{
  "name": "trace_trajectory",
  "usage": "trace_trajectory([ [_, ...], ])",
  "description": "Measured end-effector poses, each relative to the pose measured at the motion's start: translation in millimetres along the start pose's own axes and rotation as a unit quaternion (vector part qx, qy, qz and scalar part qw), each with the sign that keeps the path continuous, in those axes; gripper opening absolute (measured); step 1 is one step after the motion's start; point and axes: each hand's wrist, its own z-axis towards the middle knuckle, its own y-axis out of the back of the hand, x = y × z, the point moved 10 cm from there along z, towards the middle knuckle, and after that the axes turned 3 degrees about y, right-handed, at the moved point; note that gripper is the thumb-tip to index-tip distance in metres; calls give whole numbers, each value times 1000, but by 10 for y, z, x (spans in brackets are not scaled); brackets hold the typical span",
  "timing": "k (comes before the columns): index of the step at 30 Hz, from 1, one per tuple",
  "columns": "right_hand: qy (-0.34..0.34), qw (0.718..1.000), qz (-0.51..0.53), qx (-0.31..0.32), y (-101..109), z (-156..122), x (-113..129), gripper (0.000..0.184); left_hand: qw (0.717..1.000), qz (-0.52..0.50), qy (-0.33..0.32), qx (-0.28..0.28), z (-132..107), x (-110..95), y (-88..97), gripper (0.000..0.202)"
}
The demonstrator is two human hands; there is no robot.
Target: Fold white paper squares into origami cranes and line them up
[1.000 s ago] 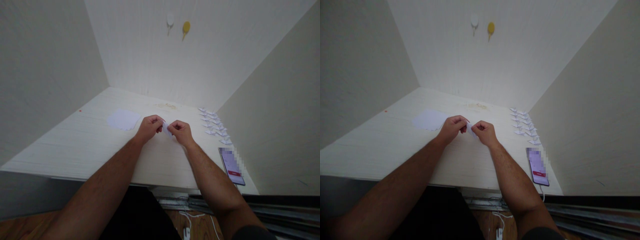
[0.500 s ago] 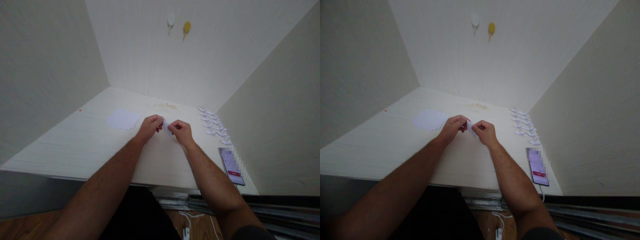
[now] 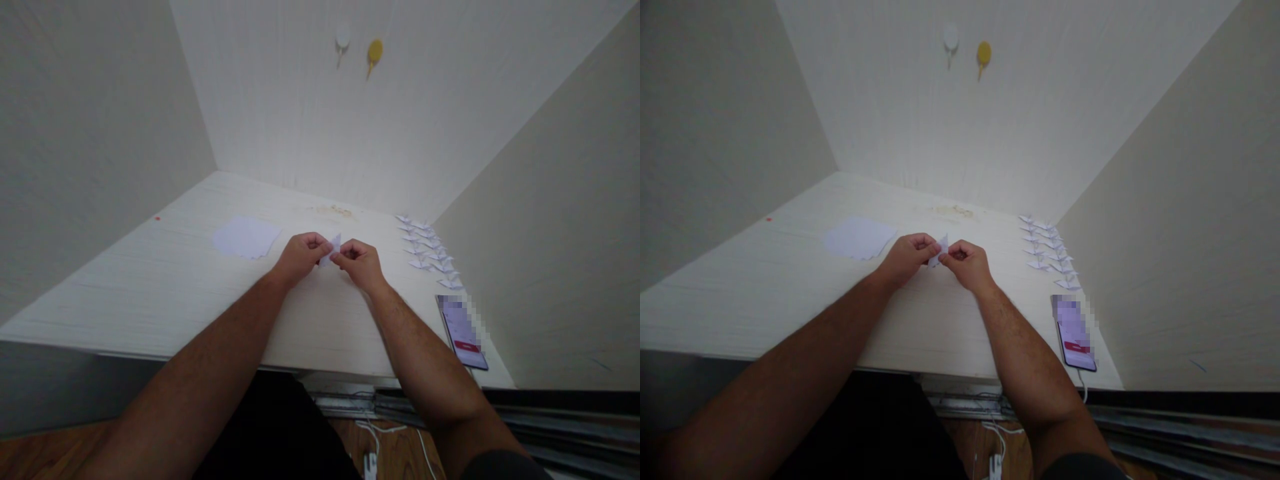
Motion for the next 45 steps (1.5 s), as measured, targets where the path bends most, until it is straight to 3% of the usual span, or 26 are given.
trace_trajectory([
  [7,-26,1000,7,15,10,5,-41,24,996,84,-10,21,-3,-29,-26,27],
  [27,-39,996,79,28,28,16,-143,31,986,92,33,133,-73,37,-210,27],
  [45,-60,993,92,48,25,30,-211,32,982,116,39,140,-91,40,-218,19],
])
